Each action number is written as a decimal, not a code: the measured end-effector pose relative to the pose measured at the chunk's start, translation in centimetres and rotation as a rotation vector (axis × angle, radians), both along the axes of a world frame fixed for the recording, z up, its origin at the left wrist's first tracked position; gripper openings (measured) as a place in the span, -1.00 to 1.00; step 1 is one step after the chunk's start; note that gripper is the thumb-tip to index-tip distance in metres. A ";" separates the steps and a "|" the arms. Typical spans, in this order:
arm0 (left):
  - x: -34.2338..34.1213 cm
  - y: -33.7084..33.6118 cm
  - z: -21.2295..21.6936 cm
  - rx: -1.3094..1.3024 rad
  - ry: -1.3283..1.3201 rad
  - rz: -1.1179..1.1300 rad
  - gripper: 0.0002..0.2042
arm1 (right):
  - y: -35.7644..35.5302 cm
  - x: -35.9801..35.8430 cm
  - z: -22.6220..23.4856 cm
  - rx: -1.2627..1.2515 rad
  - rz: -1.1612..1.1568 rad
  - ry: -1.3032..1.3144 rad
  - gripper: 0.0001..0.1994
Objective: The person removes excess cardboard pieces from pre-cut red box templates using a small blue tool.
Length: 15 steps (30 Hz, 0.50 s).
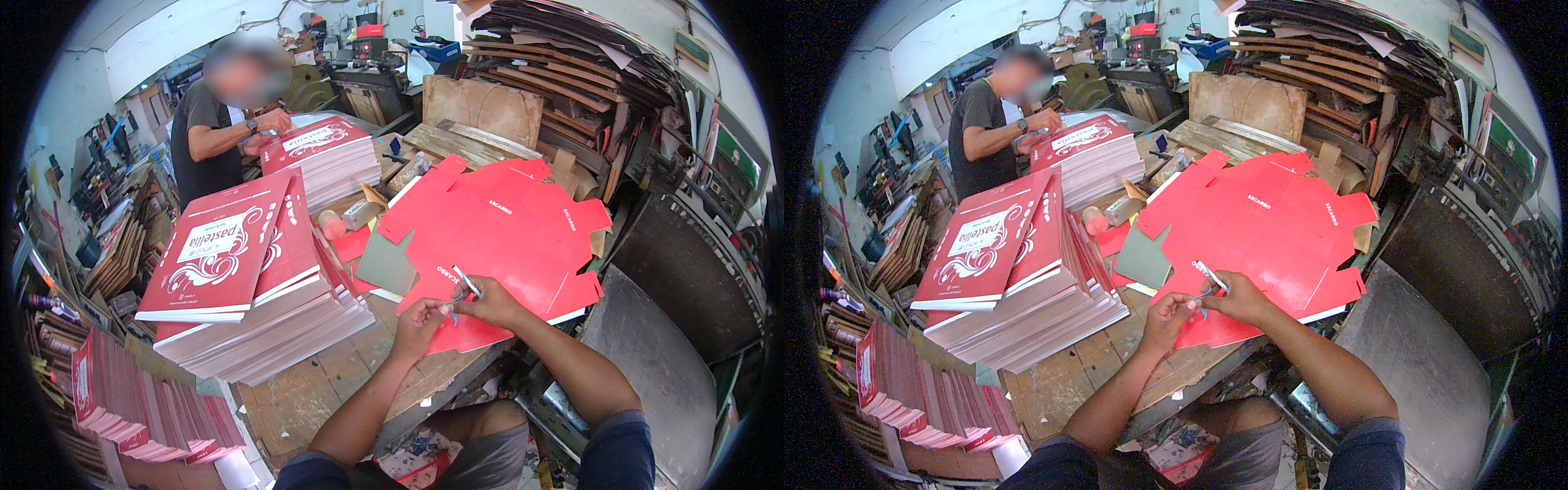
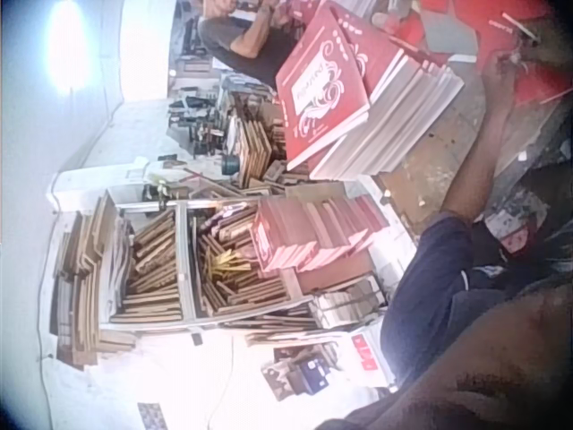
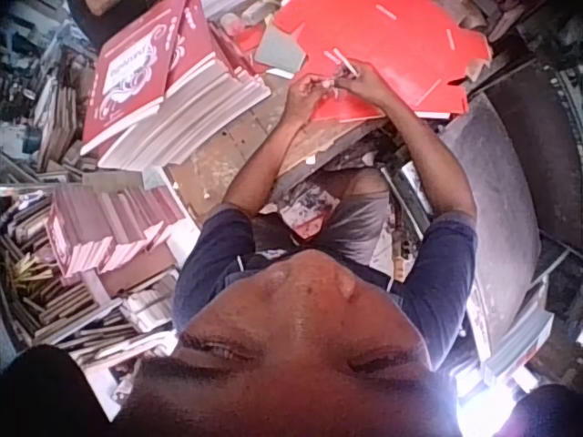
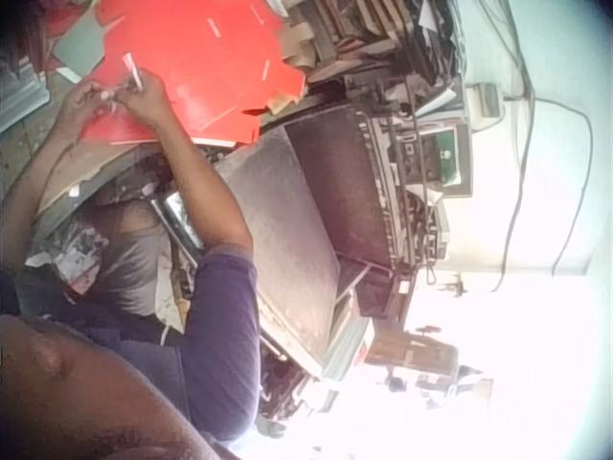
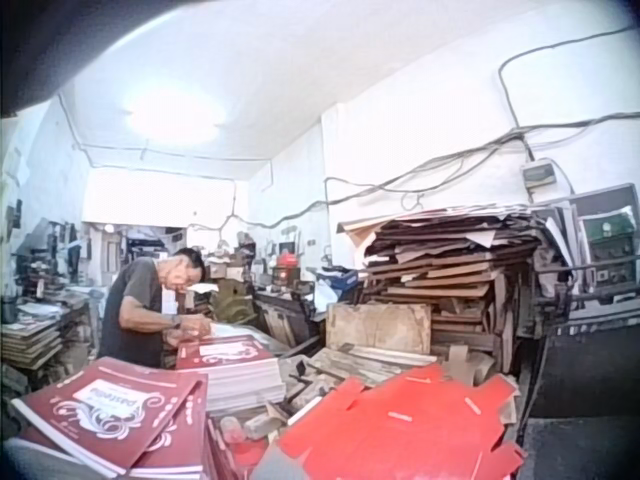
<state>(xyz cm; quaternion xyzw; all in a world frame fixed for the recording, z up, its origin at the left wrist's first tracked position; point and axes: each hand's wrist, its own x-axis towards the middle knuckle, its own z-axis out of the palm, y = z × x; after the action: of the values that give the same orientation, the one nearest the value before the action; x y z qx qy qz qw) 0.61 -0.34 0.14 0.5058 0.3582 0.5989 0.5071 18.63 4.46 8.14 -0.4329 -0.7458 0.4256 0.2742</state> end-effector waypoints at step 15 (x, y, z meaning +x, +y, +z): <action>-0.2 0.4 -0.9 0.000 0.083 0.117 -0.78 | -0.1 -0.2 0.2 -0.038 0.040 0.049 -0.67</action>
<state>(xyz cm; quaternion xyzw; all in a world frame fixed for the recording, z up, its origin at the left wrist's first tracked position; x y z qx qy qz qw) 0.41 0.10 -0.71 0.5084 0.4079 0.6059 0.4562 18.46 4.39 8.34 -0.4125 -0.7391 0.4556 0.2756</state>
